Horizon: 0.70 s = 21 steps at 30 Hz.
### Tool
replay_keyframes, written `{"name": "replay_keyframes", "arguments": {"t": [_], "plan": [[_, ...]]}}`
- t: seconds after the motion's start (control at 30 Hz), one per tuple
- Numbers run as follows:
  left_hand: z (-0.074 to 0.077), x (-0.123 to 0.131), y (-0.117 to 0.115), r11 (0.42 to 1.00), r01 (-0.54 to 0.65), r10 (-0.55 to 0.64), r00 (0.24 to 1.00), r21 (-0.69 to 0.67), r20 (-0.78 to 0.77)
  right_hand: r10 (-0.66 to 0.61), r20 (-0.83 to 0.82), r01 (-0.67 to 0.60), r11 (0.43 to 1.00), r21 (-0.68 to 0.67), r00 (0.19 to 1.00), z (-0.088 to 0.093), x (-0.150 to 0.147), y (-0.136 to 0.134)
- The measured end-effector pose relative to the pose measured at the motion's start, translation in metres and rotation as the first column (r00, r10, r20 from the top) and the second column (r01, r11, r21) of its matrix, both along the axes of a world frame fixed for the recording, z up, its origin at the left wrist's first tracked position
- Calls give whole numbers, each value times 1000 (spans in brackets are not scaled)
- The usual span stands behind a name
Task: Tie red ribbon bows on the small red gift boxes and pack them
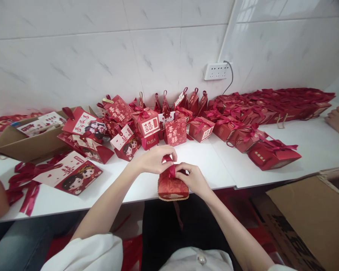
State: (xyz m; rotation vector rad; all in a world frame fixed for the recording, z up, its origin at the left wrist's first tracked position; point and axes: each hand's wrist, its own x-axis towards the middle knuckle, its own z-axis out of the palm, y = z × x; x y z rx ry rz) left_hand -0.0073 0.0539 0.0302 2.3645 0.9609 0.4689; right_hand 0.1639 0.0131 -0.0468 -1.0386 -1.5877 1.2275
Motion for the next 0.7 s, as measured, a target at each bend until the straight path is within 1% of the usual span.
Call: {"name": "replay_keyframes", "arguments": {"t": [0.1,0.2,0.3,0.4,0.43,0.5,0.6,0.7], "plan": [[-13,-4,3,995,-99,100,990,-18,96,9,-5,-9,1000,5,1000,0,-1,-1],[-30,-6,2,982,-184,189,968,-44,163,-22,-38,22,1000,-2,999,-2,-2,-1],[-48,-8,-4,981,-193,195,956,-33,218,-56,-78,57,998,12,995,-3,-4,-2],[-60,-10,-15,980,-191,170,953,61,251,-79,-109,81,997,20,991,-4,-6,-2],[-62,-10,-20,977,-198,171,952,82,255,-85,-115,88,996,20,990,-5,-6,-3],[-64,-11,-29,972,-221,194,948,84,251,-93,-121,97,995,27,988,-5,-6,-3],[-62,-11,-42,970,-238,222,946,42,237,-100,-124,107,993,46,987,-6,-7,-4],[-61,-8,-49,966,-259,252,938,0,240,-112,-102,121,989,81,988,-6,-7,-4]]}}
